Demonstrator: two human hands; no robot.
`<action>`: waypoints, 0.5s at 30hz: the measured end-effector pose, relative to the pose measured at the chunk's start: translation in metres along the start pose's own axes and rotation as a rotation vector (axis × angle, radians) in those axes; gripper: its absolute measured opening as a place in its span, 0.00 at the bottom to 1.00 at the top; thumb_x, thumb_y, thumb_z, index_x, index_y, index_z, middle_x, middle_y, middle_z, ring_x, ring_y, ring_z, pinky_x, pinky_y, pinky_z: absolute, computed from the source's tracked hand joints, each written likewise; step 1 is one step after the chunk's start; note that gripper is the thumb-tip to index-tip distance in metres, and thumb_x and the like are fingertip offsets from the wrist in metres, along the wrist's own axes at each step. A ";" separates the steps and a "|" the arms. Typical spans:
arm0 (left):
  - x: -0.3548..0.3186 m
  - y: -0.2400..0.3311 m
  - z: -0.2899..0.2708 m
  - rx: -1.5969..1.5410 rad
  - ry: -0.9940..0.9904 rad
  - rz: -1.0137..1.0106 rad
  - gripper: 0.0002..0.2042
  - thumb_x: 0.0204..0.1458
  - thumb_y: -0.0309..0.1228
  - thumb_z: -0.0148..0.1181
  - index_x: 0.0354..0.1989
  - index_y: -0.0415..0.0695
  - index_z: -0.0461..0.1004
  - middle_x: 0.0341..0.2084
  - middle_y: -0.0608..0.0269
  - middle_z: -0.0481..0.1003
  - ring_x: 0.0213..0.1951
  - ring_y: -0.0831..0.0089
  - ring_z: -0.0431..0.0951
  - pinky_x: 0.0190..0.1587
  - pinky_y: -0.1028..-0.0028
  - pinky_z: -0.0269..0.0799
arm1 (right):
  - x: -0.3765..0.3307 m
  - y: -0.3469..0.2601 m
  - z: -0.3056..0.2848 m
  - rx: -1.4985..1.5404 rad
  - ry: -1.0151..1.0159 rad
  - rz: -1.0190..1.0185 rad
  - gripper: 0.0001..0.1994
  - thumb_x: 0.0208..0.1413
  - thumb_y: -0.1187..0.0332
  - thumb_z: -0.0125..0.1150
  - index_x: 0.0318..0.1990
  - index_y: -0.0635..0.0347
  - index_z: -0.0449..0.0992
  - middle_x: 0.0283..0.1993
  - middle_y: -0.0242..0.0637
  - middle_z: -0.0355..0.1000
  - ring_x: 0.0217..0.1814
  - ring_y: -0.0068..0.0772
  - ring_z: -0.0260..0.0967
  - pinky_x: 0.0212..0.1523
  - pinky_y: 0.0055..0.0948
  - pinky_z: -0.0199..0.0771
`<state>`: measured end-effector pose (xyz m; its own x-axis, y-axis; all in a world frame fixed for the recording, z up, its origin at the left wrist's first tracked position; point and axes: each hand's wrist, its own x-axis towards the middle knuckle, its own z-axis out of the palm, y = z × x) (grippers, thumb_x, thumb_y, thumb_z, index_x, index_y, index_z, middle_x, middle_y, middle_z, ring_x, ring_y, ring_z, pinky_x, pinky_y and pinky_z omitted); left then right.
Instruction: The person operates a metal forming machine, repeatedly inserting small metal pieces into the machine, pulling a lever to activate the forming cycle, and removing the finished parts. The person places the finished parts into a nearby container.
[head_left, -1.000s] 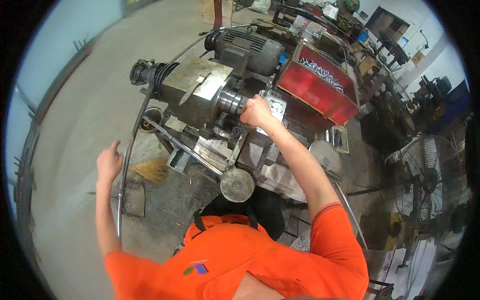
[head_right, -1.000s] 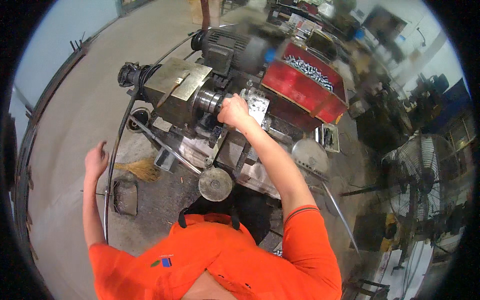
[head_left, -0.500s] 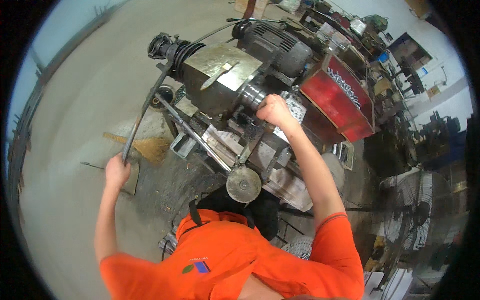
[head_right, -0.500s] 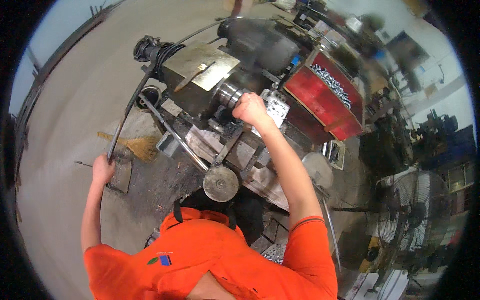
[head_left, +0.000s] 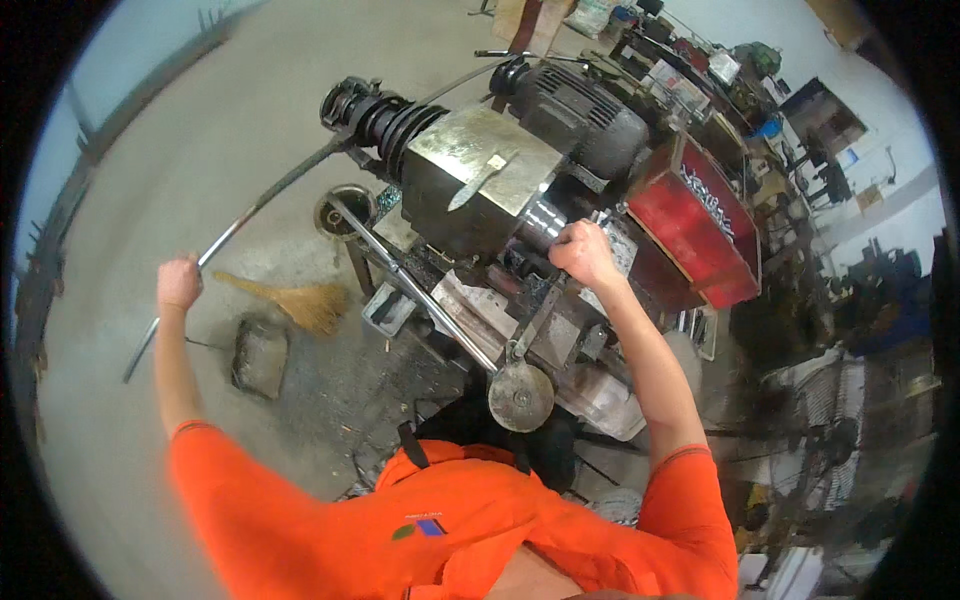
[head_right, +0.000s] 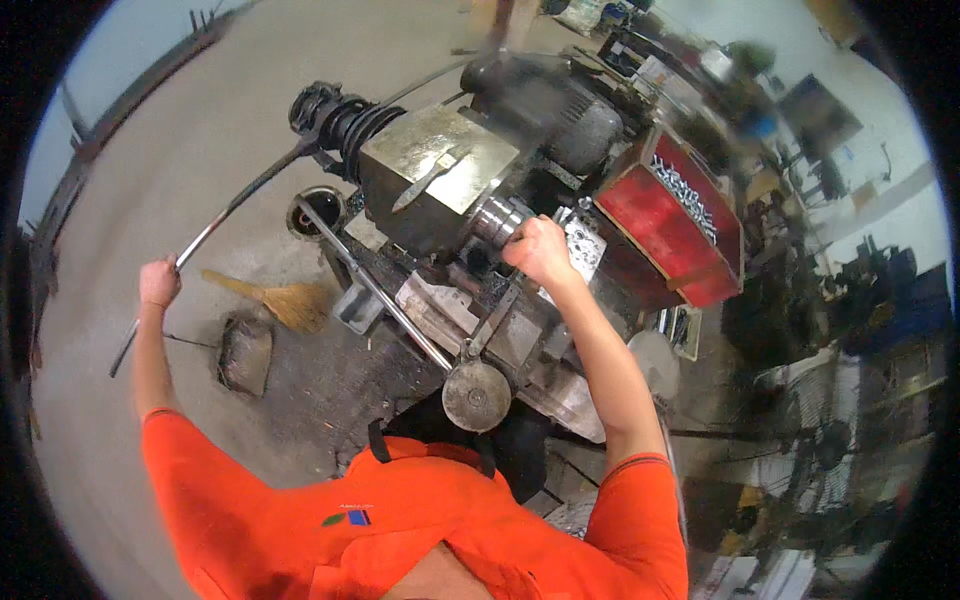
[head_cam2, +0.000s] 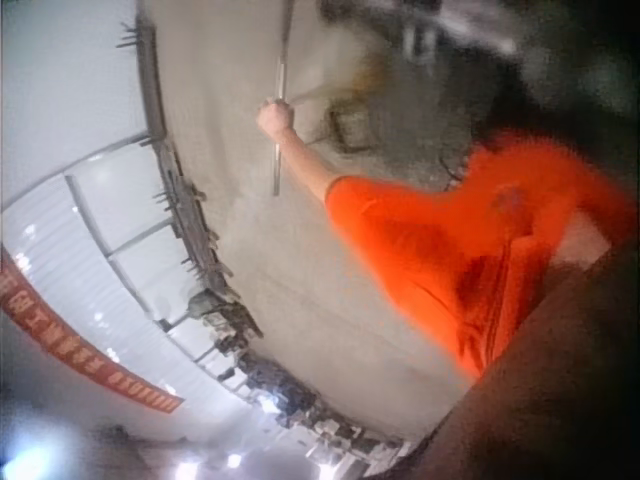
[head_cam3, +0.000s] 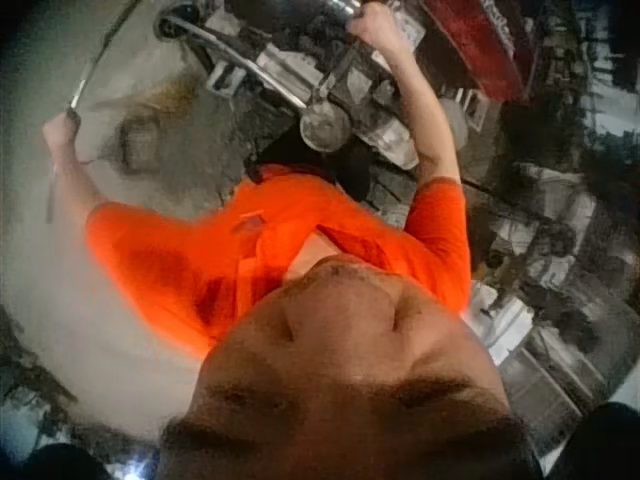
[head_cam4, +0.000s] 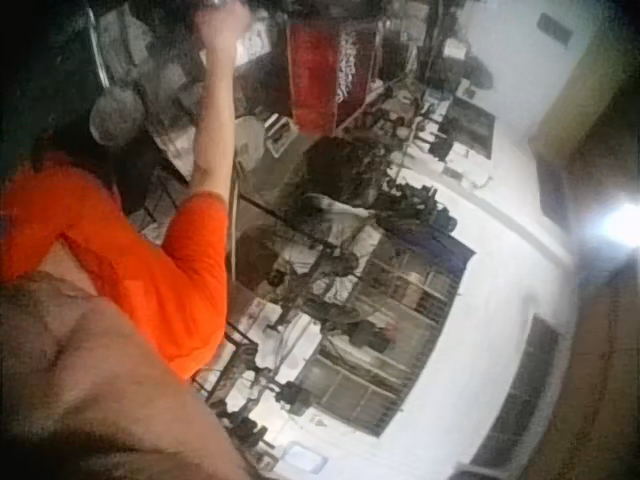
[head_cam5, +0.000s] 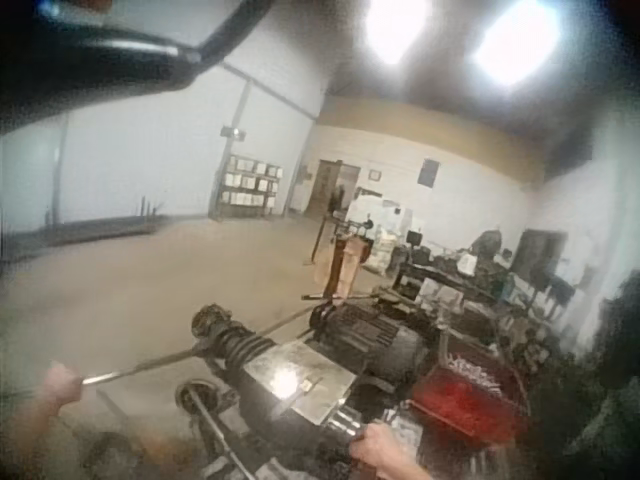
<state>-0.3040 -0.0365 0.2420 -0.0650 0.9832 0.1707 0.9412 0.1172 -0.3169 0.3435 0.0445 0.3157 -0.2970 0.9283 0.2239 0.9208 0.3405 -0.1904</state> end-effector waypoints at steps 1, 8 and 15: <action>0.000 -0.001 0.005 0.037 -0.051 -0.101 0.06 0.41 0.25 0.52 0.30 0.43 0.71 0.25 0.52 0.74 0.31 0.55 0.76 0.32 0.60 0.71 | 0.000 -0.007 -0.005 0.084 -0.039 -0.002 0.10 0.28 0.66 0.53 0.19 0.59 0.79 0.24 0.44 0.73 0.33 0.48 0.68 0.39 0.37 0.70; 0.014 0.130 -0.010 -0.620 0.562 -0.127 0.12 0.46 0.30 0.53 0.39 0.41 0.73 0.34 0.48 0.75 0.38 0.55 0.76 0.41 0.62 0.70 | -0.074 0.007 -0.038 0.268 0.429 -0.184 0.14 0.28 0.69 0.56 0.29 0.60 0.76 0.34 0.39 0.72 0.39 0.43 0.66 0.41 0.34 0.67; -0.028 0.324 0.073 -0.386 -0.371 0.279 0.17 0.39 0.36 0.58 0.37 0.39 0.73 0.35 0.45 0.75 0.36 0.54 0.77 0.37 0.61 0.73 | -0.253 0.064 -0.083 0.196 0.323 0.373 0.15 0.29 0.71 0.56 0.31 0.61 0.77 0.32 0.40 0.72 0.37 0.43 0.68 0.39 0.35 0.69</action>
<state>-0.0214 -0.0158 0.0668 0.1558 0.9608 -0.2295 0.9872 -0.1432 0.0707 0.4988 -0.1806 0.3260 0.1629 0.9089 0.3838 0.8751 0.0466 -0.4817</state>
